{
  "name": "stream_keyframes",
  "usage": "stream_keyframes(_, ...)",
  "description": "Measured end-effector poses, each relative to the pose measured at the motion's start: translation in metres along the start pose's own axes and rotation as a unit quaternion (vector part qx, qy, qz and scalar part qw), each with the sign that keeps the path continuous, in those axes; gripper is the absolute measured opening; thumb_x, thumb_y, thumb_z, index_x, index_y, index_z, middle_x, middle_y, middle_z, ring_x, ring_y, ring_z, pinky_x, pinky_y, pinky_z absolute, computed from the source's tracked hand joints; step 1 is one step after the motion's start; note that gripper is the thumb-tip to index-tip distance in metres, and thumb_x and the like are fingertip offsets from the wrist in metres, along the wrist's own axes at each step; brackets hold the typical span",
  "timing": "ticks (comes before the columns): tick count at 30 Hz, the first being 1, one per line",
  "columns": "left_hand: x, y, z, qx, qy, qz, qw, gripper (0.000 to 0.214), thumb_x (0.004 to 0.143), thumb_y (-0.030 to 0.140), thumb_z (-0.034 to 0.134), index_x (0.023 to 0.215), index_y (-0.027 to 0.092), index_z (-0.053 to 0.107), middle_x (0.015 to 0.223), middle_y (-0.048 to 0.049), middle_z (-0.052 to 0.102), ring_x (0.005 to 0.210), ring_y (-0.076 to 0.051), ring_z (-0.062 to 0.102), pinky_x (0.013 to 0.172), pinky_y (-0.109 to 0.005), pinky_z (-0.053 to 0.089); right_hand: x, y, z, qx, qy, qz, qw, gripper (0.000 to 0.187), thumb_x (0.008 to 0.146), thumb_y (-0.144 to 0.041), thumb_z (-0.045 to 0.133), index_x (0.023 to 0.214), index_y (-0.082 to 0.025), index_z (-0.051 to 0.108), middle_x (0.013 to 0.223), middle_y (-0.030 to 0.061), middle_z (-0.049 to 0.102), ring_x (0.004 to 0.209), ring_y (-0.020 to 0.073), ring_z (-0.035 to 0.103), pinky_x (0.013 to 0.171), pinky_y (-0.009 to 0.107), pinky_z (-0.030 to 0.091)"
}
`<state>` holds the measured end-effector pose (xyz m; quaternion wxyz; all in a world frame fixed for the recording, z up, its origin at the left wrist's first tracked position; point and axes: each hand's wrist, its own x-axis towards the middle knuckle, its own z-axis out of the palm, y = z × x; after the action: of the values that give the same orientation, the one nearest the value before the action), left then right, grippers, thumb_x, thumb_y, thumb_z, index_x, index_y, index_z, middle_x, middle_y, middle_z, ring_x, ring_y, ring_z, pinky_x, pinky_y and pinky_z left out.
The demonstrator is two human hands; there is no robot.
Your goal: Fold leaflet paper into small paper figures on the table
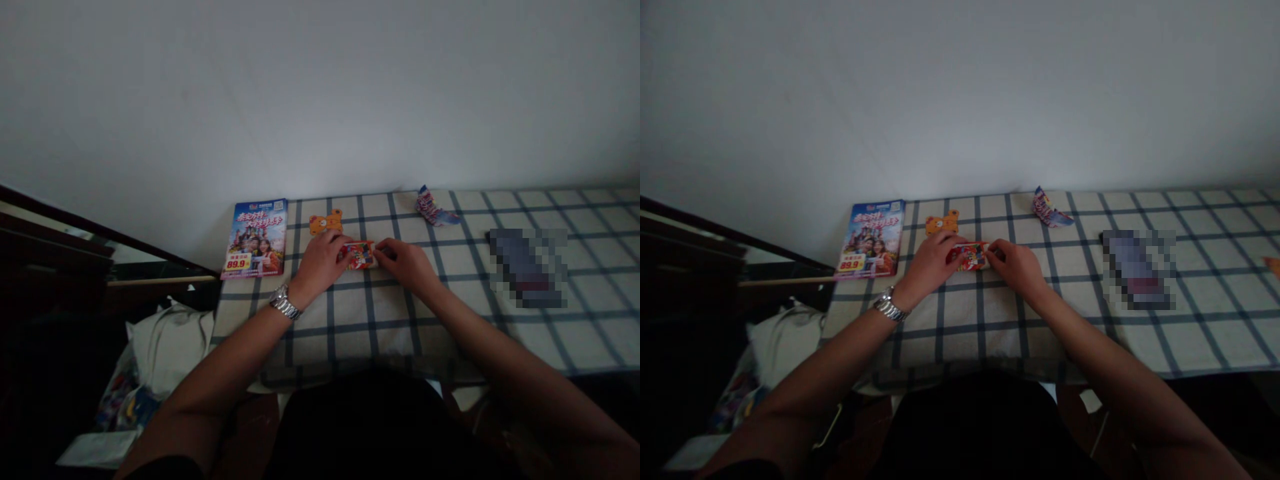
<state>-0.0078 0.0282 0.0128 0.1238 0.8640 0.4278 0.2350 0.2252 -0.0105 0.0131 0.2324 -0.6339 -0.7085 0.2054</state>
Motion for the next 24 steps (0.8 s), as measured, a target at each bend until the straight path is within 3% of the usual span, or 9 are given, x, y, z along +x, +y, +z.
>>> stream_keyframes(6,0.0,-0.002,0.005,0.018,0.008,-0.002,1.0,0.025,0.1,0.03,0.067,0.123,0.02,0.07,0.12,-0.0099,0.063,0.114,-0.03,0.062,0.101,-0.048,0.052,0.002,0.0,0.0,-0.006,0.007,0.011,1.0,0.022,0.098,-0.043,0.065,0.103,-0.025,0.077,0.084,0.0034,0.08,0.075,0.0232,0.074,0.063,0.032,0.048)
stream_keyframes(10,0.001,-0.002,0.006,0.025,0.007,-0.002,1.0,0.022,0.1,0.029,0.067,0.12,0.021,0.07,0.117,-0.0096,0.062,0.112,-0.029,0.061,0.098,-0.047,0.052,0.006,0.004,0.002,-0.013,0.011,-0.007,1.0,0.025,0.096,-0.041,0.068,0.113,-0.025,0.074,0.085,0.0033,0.078,0.075,0.0228,0.072,0.066,0.033,0.051)
stream_keyframes(16,0.0,-0.001,0.007,0.025,0.007,-0.008,1.0,0.02,0.1,0.029,0.068,0.117,0.02,0.068,0.115,-0.0095,0.061,0.111,-0.029,0.06,0.099,-0.048,0.051,0.011,0.01,0.007,-0.06,0.018,-0.073,0.995,0.038,0.096,-0.038,0.07,0.13,-0.023,0.07,0.106,0.0096,0.072,0.089,0.0253,0.072,0.075,0.036,0.056)
stream_keyframes(24,0.0,-0.002,0.009,0.019,0.012,-0.007,1.0,0.019,0.098,0.027,0.07,0.116,0.02,0.068,0.115,-0.0091,0.062,0.112,-0.03,0.06,0.099,-0.047,0.051,0.011,0.011,0.009,-0.05,0.017,-0.097,0.994,0.03,0.096,-0.035,0.069,0.124,-0.024,0.071,0.115,0.0106,0.065,0.1,0.0275,0.07,0.088,0.039,0.058)
